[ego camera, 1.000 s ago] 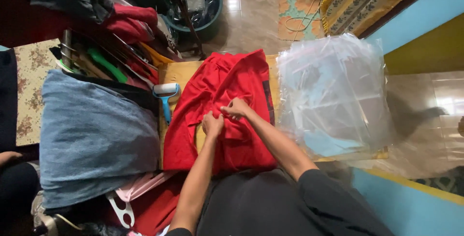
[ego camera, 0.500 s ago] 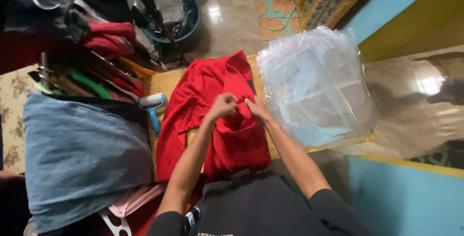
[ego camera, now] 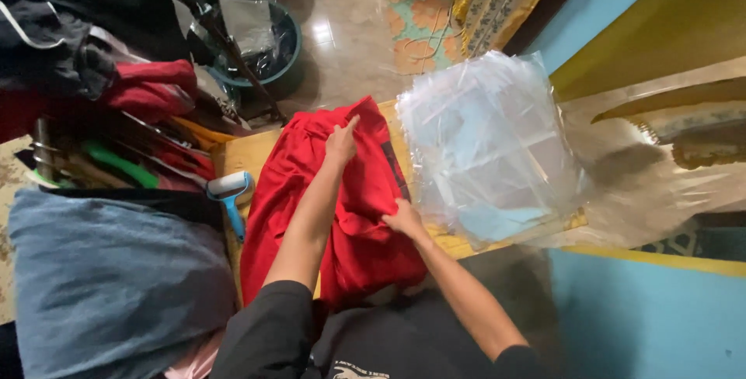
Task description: The person folds a red hoodie on a wooden table, smoothing the fabric and aligning the edges. They then place the folded hoodie into a clear plastic bag, adjusting the bag to enclose the garment.
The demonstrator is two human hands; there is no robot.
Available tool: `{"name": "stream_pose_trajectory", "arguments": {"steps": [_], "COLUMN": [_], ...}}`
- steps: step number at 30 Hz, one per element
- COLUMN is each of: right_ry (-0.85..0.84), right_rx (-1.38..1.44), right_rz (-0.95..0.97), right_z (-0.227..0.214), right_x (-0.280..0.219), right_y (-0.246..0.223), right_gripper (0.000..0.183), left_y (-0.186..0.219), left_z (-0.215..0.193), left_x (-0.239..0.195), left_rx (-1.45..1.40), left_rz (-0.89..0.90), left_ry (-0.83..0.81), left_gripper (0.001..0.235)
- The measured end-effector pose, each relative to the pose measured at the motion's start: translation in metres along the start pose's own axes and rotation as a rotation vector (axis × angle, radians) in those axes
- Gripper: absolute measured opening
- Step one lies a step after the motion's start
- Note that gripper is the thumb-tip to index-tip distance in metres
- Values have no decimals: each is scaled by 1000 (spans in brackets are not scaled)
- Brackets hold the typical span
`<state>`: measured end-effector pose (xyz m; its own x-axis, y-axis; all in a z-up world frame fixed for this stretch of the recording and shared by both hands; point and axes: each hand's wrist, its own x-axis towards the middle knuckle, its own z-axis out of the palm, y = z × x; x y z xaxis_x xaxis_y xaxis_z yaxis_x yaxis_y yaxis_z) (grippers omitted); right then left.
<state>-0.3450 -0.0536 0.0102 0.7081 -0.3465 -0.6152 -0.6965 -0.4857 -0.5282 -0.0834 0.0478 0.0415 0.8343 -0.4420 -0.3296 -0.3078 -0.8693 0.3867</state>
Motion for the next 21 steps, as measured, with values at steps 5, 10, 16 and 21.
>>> {"name": "stream_pose_trajectory", "arguments": {"steps": [5,10,16,21], "right_ry": [18,66,-209,12], "right_rx": [84,687,1576,842], "right_rz": [1,137,338,69], "right_z": [-5,18,23,14], "right_x": [16,39,33,15], "right_y": [37,58,62,61], "right_gripper": [52,44,62,46], "left_y": [-31,7,23,32], "left_z": [38,-18,-26,-13], "left_x": [50,39,74,58], "left_rx": [247,154,131,-2], "left_rz": [98,89,24,-8], "left_ry": [48,173,313,296], "left_gripper": [44,33,24,48]}}
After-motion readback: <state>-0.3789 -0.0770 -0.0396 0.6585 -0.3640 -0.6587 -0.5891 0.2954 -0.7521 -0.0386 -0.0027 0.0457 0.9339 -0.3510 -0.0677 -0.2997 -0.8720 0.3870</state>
